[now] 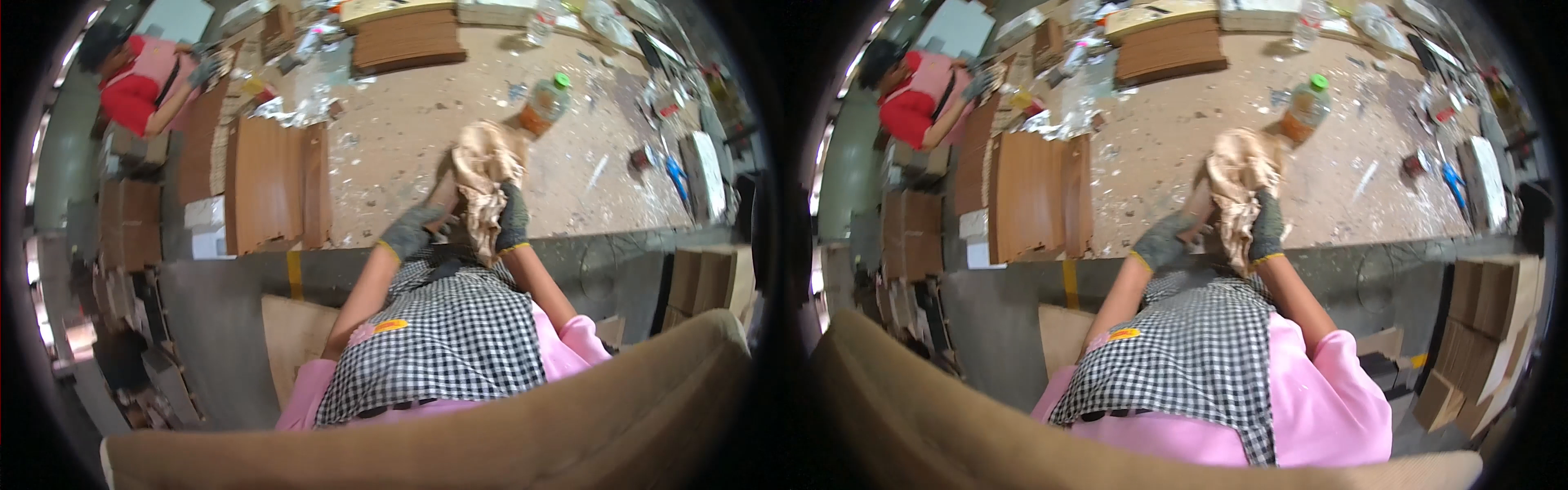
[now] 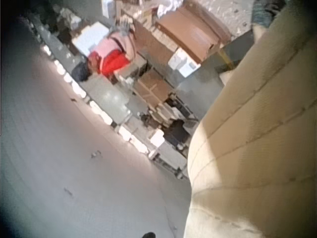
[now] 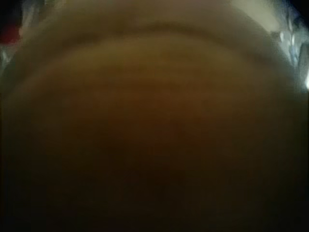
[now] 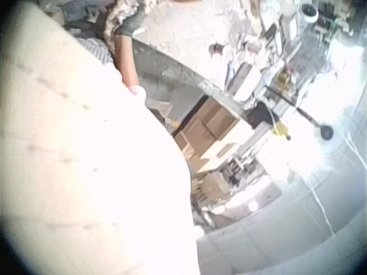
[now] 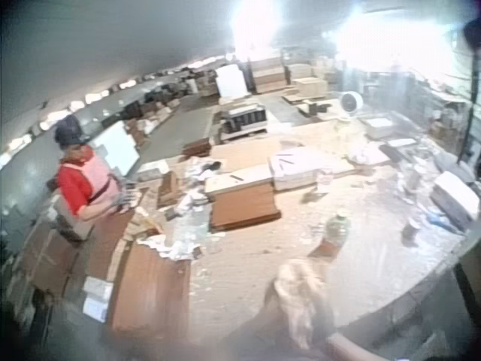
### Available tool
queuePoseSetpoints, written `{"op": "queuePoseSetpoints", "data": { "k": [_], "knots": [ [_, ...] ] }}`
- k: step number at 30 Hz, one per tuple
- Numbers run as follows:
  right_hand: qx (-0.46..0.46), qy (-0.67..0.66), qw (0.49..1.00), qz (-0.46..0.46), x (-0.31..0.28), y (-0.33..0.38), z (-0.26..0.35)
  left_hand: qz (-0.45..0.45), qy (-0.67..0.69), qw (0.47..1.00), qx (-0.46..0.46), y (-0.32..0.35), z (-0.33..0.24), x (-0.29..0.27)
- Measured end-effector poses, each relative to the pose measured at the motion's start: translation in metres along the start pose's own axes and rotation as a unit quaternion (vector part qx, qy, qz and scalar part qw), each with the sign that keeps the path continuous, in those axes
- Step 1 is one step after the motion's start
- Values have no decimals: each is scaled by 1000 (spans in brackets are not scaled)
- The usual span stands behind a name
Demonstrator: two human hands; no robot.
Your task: Wiping down wooden furniture slats with a cloth and cleaning solution at a manufacturing facility.
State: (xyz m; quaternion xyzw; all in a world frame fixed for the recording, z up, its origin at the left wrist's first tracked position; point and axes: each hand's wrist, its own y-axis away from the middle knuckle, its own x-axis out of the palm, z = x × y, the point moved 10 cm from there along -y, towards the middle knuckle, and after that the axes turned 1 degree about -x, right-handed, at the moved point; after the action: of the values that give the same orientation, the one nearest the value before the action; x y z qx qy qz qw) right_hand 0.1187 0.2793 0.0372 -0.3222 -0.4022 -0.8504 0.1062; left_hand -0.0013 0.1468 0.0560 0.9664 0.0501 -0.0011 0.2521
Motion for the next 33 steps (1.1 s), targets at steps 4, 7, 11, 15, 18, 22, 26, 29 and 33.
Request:
{"op": "queuePoseSetpoints", "data": {
  "k": [4,7,11,15,18,22,26,29,33],
  "knots": [
    [-21,186,982,-16,-18,-6,-7,-41,-377,917,127,-19,-28,49],
    [-35,173,983,38,-29,-29,-16,-102,-420,888,155,0,-47,67],
    [61,70,976,198,45,-4,15,-120,-357,925,45,70,-54,34],
    [-238,134,962,27,-7,-67,122,-76,-360,930,16,116,-29,2],
    [-298,208,930,53,38,-48,150,-280,-335,899,18,190,14,-55],
    [-316,331,885,88,7,-48,166,-428,-341,837,-4,191,27,-106],
    [-372,559,741,15,20,-29,130,-587,-419,687,-87,204,29,-146],
    [-426,572,699,-55,-7,-4,145,-601,-444,653,-121,170,18,-152],
    [-420,662,612,-102,-54,5,132,-674,-393,600,-175,171,42,-166]
  ]
}}
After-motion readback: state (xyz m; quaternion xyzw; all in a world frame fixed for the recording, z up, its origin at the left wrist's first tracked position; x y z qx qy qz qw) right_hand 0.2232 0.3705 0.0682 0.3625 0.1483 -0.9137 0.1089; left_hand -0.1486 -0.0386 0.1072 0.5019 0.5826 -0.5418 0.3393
